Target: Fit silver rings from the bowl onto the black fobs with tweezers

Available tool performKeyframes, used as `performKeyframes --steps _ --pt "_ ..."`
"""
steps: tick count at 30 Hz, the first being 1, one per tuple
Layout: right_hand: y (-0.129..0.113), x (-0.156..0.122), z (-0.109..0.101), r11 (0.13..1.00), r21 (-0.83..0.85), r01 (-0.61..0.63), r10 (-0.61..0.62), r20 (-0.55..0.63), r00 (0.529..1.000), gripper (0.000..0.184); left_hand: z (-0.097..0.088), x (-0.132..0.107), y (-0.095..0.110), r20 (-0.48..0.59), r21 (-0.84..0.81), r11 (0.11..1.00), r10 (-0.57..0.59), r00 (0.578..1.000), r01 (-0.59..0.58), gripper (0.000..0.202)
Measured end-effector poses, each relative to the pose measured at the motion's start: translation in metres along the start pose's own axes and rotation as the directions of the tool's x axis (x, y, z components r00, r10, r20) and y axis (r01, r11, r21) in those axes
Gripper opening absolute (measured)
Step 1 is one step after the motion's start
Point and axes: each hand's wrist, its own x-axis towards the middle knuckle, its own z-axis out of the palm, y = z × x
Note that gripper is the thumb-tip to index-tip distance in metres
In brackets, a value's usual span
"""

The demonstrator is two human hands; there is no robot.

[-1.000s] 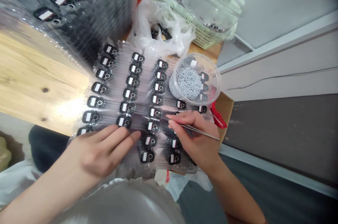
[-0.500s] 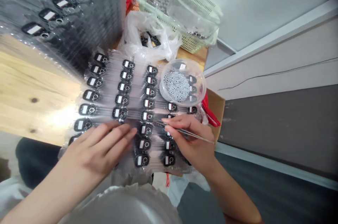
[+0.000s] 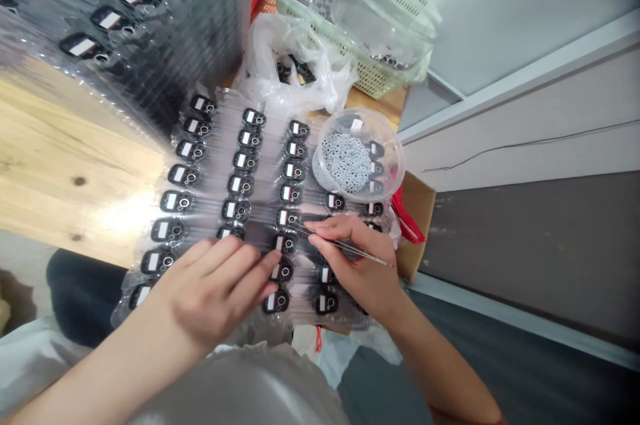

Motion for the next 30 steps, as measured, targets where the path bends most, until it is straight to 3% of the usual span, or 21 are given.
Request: performKeyframes --steps 8,15,24,27,30 --pt "0.001 -0.001 0.001 1.000 0.010 -0.004 0.004 0.001 1.000 0.015 -0.001 -0.007 0.010 -0.009 -0.038 0.999 0.009 1.000 -0.009 0.015" --pt "0.001 -0.001 0.000 1.000 0.011 -0.001 0.001 0.004 1.000 0.016 0.000 -0.011 0.008 0.039 -0.028 1.000 0.008 0.999 -0.007 0.017" --pt "-0.005 -0.006 -0.005 0.998 -0.015 0.056 -0.056 0.000 0.998 0.017 -0.002 -0.011 0.007 0.026 -0.051 0.999 -0.008 1.000 0.010 0.017" --pt "-0.015 -0.007 -0.021 0.994 -0.013 0.109 -0.110 -0.097 0.989 0.027 -0.003 -0.016 0.006 0.069 -0.045 0.999 0.018 0.997 -0.015 0.023" --pt "-0.018 0.004 -0.040 0.994 -0.010 0.106 -0.103 -0.334 0.937 0.024 0.000 -0.027 0.004 0.084 -0.023 1.000 0.022 0.996 -0.021 0.033"
